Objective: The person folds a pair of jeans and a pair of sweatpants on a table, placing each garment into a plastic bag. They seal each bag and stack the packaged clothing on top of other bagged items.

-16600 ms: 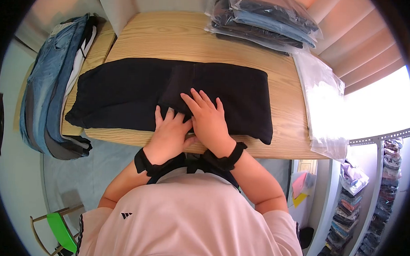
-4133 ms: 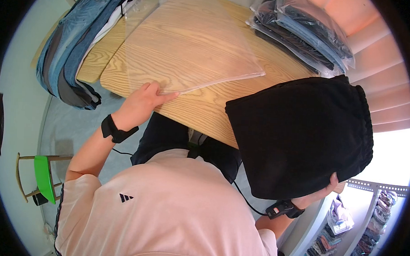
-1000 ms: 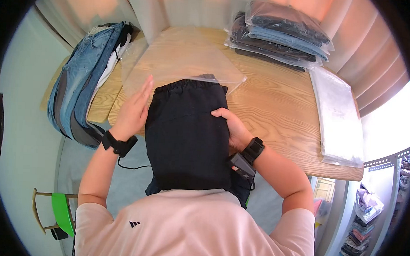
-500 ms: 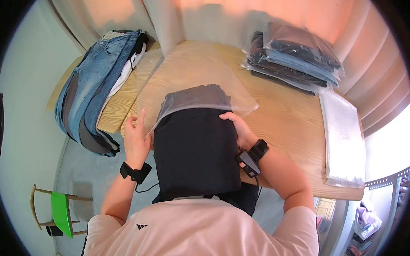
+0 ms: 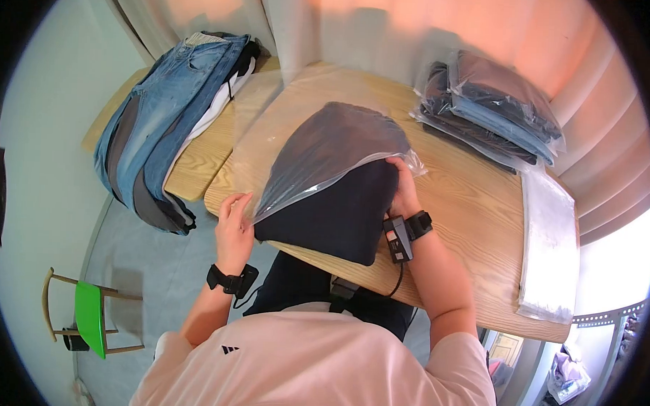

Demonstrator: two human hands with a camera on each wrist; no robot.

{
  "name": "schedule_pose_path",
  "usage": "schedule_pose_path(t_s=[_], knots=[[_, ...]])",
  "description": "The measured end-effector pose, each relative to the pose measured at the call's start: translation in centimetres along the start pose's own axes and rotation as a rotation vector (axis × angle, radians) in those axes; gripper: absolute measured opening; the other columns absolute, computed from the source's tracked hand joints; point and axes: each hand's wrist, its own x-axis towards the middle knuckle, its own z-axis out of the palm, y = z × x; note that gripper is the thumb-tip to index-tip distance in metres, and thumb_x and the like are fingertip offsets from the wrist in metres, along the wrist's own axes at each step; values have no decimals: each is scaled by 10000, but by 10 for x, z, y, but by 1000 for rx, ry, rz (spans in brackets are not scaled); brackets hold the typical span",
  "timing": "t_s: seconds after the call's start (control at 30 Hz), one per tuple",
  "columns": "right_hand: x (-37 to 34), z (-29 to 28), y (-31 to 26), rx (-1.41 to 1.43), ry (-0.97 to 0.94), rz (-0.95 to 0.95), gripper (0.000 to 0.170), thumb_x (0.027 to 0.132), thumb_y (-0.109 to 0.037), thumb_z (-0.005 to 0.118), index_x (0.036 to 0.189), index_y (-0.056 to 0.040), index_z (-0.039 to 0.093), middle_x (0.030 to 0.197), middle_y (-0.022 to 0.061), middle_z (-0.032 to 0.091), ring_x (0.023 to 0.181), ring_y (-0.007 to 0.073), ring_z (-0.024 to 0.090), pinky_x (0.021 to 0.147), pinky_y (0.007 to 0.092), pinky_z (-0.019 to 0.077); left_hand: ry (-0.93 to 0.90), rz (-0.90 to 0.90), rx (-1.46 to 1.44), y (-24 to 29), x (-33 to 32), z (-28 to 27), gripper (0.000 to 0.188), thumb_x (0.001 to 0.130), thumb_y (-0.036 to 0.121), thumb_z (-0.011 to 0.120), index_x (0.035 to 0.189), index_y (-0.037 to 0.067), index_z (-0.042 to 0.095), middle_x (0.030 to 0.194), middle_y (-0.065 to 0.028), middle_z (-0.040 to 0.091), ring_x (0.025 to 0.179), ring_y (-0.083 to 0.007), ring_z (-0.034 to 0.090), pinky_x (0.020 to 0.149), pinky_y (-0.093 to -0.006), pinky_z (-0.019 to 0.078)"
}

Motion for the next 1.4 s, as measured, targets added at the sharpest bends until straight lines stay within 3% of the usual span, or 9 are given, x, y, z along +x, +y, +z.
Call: schedule_pose_path(t_s=[0.37,0.47,0.63,0.77,0.87,1.03,1.3,1.37,1.4], knots=[[21,-23,0,41,-166,-177,287,871,-226,468,975,2,609,931,125,658,835,259,627,782,354,519,76,-23,115,-1,5,21,464,696,-71,559,1137,57,497,1061,-165,496,783,-333,567,662,-415,474],[8,-10,5,40,-147,-187,312,886,-265,481,1017,-7,598,985,133,646,889,260,619,808,367,511,79,-133,44,-13,8,21,322,726,-22,588,1025,17,476,843,-168,557,738,-341,571,648,-427,465],[-54,42,31,-141,114,-162,386,888,-310,558,1137,-17,537,1102,96,609,972,249,596,859,353,489,26,-129,68,-21,5,19,279,761,2,584,1018,19,475,735,-159,574,692,-351,583,619,-426,464],[-62,40,49,-233,161,-50,330,864,-150,607,1147,-1,525,1108,114,601,983,235,595,895,351,482,26,-143,26,-20,6,19,225,771,4,567,974,8,470,733,-177,571,695,-364,585,608,-430,457],[-49,36,41,-92,145,-65,311,870,-113,597,1139,20,518,1098,133,598,987,238,593,894,359,485,-1,-297,-11,-6,8,16,188,766,13,563,918,6,452,700,-186,559,672,-378,575,601,-431,452],[-30,47,40,135,11,-19,317,893,-126,568,1156,35,494,1125,149,579,1016,268,576,913,382,473,-46,-254,-89,27,-7,14,156,739,23,568,813,16,432,634,-194,523,602,-392,551,547,-411,436],[-11,78,84,-52,-148,-230,356,891,-177,593,1168,17,482,1123,162,559,1021,287,550,913,420,458,-124,-64,-302,32,-27,8,159,710,24,591,709,37,433,554,-125,463,456,-249,485,452,-322,392],[-7,91,96,-94,224,-156,340,880,-180,616,1124,21,489,1093,168,559,1016,285,550,880,423,471,-127,-9,-309,29,-31,7,165,703,23,596,698,41,432,546,-116,458,449,-231,479,446,-312,385],[0,81,103,-98,101,-88,316,873,-178,628,1086,16,498,1069,157,561,1008,271,555,845,413,484,-116,-11,-317,27,-33,7,171,698,25,600,691,43,430,541,-113,455,446,-232,474,444,-312,383]])
